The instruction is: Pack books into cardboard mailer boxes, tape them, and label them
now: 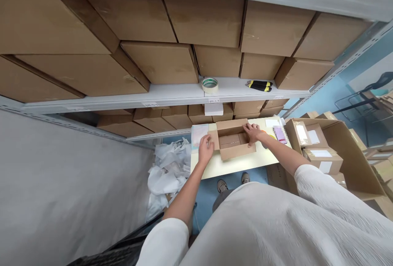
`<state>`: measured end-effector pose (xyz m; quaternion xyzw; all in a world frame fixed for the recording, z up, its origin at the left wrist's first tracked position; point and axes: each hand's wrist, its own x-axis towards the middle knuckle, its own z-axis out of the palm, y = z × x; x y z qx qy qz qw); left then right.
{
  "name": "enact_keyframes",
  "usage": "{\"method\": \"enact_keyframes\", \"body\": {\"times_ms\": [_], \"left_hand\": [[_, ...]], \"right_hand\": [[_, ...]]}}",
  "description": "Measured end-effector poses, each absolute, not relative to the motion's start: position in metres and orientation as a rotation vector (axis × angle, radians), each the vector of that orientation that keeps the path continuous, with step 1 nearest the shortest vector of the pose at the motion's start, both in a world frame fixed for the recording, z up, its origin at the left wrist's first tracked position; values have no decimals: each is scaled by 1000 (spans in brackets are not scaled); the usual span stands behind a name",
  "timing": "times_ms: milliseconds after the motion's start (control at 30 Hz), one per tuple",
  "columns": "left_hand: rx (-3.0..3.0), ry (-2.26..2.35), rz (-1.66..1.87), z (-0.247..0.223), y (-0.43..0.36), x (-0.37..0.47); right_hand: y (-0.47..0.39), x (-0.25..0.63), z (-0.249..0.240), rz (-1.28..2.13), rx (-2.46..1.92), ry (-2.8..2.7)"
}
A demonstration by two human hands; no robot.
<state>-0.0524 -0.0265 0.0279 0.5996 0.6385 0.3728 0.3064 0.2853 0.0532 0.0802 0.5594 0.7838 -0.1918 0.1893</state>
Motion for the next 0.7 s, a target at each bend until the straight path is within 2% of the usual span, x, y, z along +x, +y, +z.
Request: {"method": "enact_keyframes", "body": {"times_ms": [100,267,433,700], "left_hand": [[1298,1947,1011,22,-6,-81],[1039,2165,743,0,25,-131],[1015,2218,502,-29,40,-152],[1087,2249,406,-52,48,-150]], "right_hand": [[52,286,83,-544,1592,2201],[51,286,86,-488,1565,2156],[48,287,84,-539,1616,2161],[42,286,88,-526,1609,2127]]}}
